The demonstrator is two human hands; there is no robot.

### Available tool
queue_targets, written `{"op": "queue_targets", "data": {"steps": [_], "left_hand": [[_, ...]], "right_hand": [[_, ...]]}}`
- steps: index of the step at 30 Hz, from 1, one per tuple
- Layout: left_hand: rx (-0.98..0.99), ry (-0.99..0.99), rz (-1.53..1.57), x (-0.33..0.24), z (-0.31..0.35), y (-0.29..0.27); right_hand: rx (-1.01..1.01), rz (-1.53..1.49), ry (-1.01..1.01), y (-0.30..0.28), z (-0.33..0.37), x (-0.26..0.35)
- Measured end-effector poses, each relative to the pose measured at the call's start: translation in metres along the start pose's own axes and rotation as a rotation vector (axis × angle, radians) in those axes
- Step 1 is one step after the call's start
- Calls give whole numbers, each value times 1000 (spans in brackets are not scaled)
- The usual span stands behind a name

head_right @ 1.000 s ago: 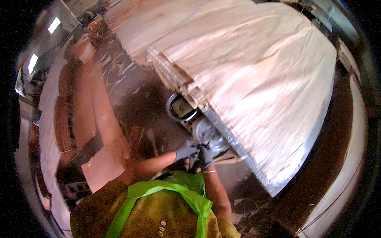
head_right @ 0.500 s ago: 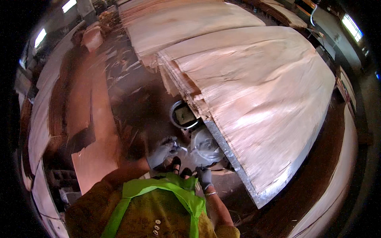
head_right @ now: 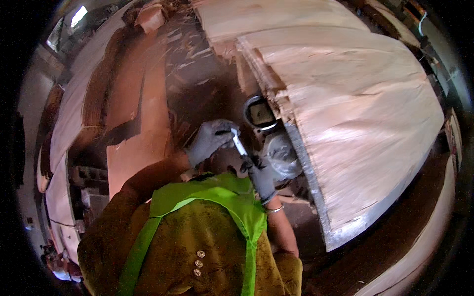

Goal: The person aligns wood veneer sheets on a table, applies tape across the joints with a handheld tool, and lifts the sheets onto a stack.

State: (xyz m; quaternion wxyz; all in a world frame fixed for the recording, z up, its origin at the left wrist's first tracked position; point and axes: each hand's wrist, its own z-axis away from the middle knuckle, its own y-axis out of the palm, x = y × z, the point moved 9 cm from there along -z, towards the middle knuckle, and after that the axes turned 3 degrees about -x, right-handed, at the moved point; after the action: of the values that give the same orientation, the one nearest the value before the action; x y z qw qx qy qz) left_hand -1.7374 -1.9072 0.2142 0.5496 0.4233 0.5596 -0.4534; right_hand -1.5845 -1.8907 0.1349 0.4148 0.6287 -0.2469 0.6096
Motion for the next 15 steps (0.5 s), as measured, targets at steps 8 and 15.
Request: {"op": "queue_targets", "data": {"steps": [8,15], "left_hand": [[42,-90,-246,64,-35,-30],[102,-98,-461,191,-165,-61]], "right_hand": [[-89,117,112,-14,-16,-29],[-564,392,-78,-113,-45,-33]]}}
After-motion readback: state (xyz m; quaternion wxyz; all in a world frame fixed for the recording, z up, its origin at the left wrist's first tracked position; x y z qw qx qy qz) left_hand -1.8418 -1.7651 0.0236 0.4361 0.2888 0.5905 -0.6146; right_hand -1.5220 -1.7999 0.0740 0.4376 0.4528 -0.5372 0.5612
